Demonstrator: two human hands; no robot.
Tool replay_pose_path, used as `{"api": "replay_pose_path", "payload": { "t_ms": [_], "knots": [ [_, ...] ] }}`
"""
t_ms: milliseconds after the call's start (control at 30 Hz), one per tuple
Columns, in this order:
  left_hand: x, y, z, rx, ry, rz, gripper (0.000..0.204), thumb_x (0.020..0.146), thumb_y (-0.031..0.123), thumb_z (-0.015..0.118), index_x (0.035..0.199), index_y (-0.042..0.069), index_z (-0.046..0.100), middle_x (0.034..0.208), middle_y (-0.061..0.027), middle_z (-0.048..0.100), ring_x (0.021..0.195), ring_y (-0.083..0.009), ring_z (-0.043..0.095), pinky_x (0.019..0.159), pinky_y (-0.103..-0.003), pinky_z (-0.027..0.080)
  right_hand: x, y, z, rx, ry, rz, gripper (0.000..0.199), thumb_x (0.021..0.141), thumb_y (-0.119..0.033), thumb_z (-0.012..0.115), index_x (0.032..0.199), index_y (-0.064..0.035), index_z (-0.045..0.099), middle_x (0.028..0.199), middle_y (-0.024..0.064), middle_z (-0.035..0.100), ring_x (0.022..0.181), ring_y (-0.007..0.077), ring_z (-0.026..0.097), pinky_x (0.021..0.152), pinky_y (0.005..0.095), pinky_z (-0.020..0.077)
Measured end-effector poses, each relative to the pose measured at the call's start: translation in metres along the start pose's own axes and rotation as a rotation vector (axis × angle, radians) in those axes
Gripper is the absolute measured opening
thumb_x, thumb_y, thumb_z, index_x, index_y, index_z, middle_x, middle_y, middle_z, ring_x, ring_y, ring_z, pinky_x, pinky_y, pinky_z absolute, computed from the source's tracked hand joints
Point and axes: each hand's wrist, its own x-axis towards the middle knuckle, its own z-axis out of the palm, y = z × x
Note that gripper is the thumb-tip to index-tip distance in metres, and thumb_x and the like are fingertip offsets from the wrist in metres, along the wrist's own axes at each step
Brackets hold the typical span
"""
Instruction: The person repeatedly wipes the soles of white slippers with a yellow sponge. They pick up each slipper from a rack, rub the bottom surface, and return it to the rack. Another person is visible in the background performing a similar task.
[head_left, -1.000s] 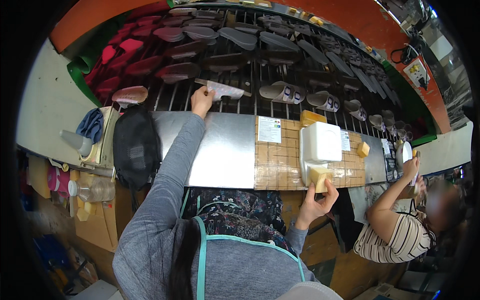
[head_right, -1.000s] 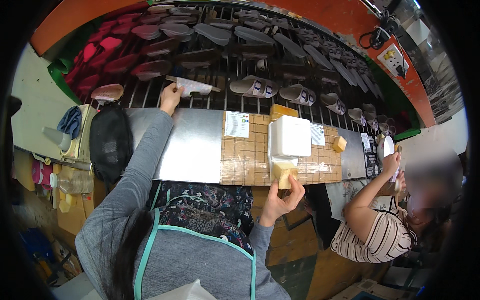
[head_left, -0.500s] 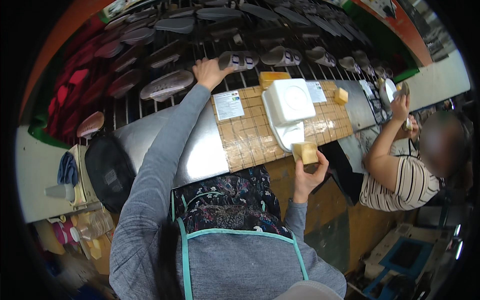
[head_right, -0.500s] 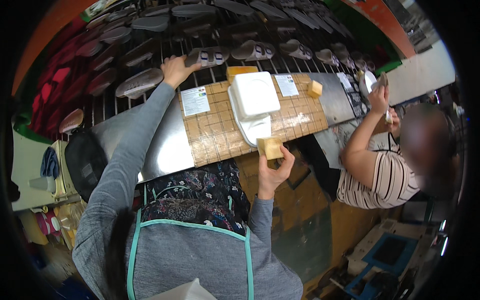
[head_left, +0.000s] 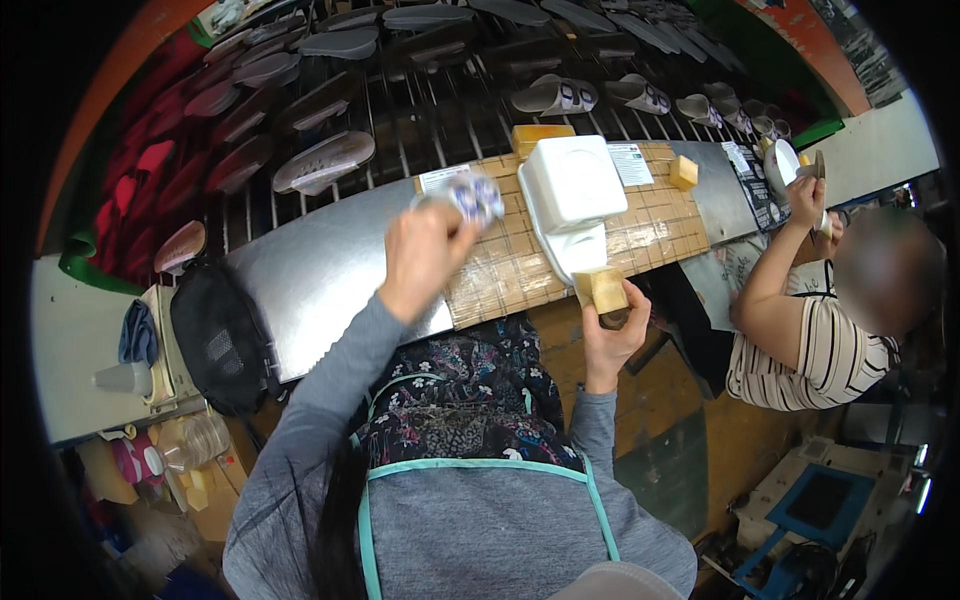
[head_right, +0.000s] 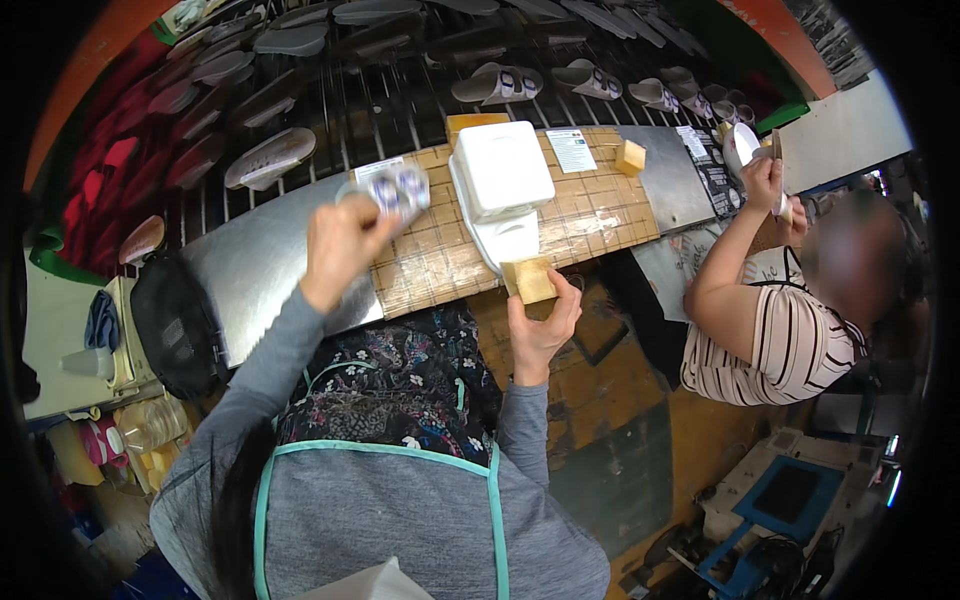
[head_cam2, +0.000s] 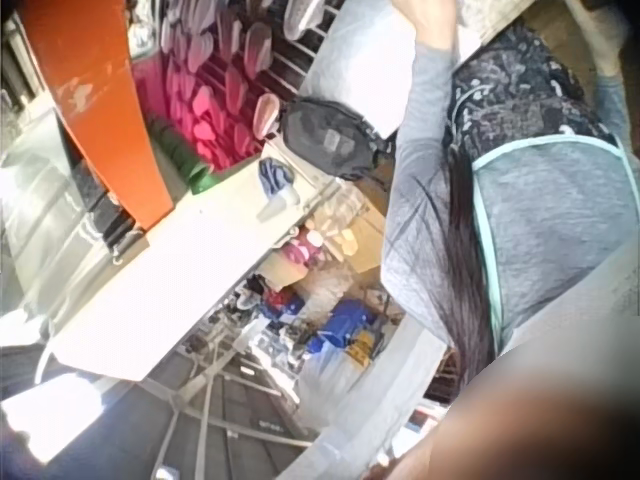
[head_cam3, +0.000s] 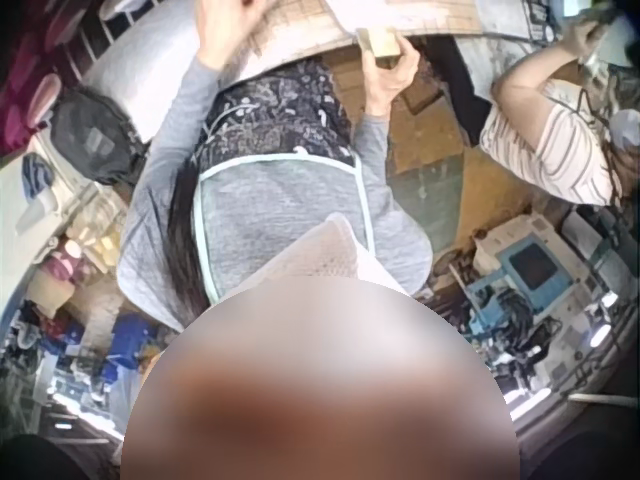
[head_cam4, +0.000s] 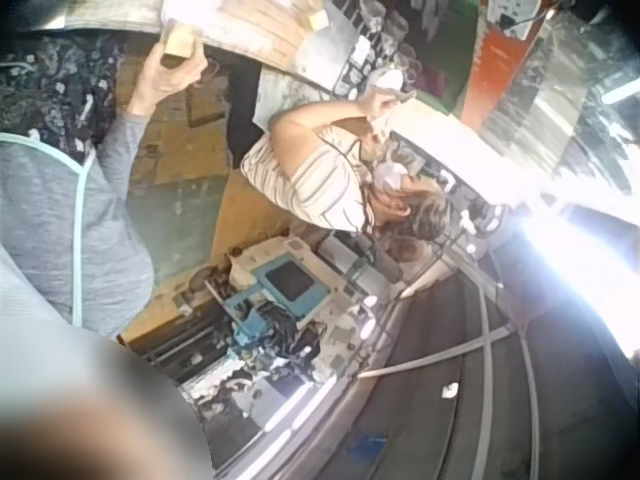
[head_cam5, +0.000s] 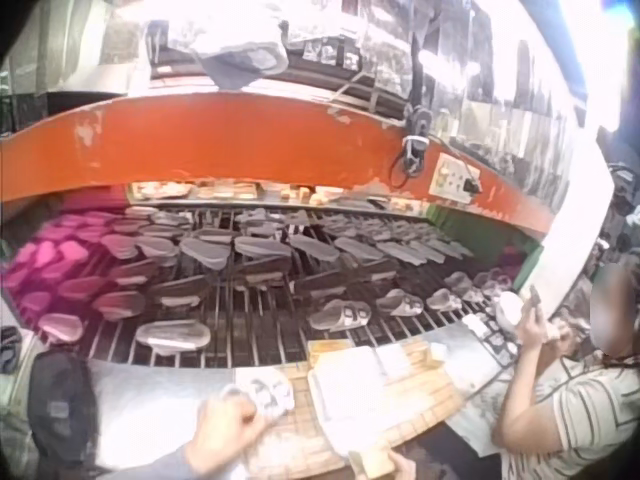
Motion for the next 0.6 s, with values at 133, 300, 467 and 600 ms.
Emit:
{"api": "replay_pose_path", "payload": {
  "t_ms": [133,300,467,600],
  "knots": [
    [-0.065,0.011,0.008,-0.075,-0.17,0.121,0.022,0.083,0.021,0.07,0.08,-0.001,0.069,0.083,-0.0207,0.066,0.075,-0.029,0.067,0.068,-0.041,0.055,0.002,-0.009,-0.003,0.157,-0.021,0.149,0.046,0.069,-0.003,0.072,0.113,-0.0027,0.058,0.103,0.0094,0.06,0.096,0.0223,0.059,0.082,0.0351,0.0454],
    [-0.055,0.002,0.019,0.155,-0.131,0.058,0.054,0.091,0.031,0.06,0.134,-0.001,0.051,0.137,-0.0289,0.048,0.129,-0.0455,0.042,0.111,-0.053,0.024,0.002,-0.051,0.006,1.081,-0.028,0.531,0.047,0.076,0.006,0.071,0.119,-0.0012,0.053,0.114,0.0119,0.056,0.103,0.0187,0.057,0.092,0.0302,0.0474],
    [-0.051,-0.003,-0.024,-1.73,-0.291,-0.649,0.069,0.1,0.059,0.031,0.143,0.006,0.041,0.129,-0.0101,0.057,0.109,-0.0257,0.06,0.092,-0.039,0.05,0.012,-0.101,0.019,0.799,-0.234,-0.047,0.051,0.068,0.009,0.072,0.117,-0.0021,0.061,0.123,0.0143,0.056,0.115,0.0259,0.056,0.098,0.0363,0.046],
    [-0.084,0.01,-0.042,-1.951,-0.33,-0.506,0.073,0.099,0.062,0.027,0.149,0.009,0.032,0.146,-0.0126,0.042,0.132,-0.0257,0.044,0.111,-0.041,0.036,0.011,-0.133,0.026,0.605,-0.262,-0.142,0.049,0.06,0.008,0.07,0.107,-0.0089,0.071,0.113,0.013,0.062,0.103,0.0273,0.061,0.093,0.0369,0.0488]
  ]
}}
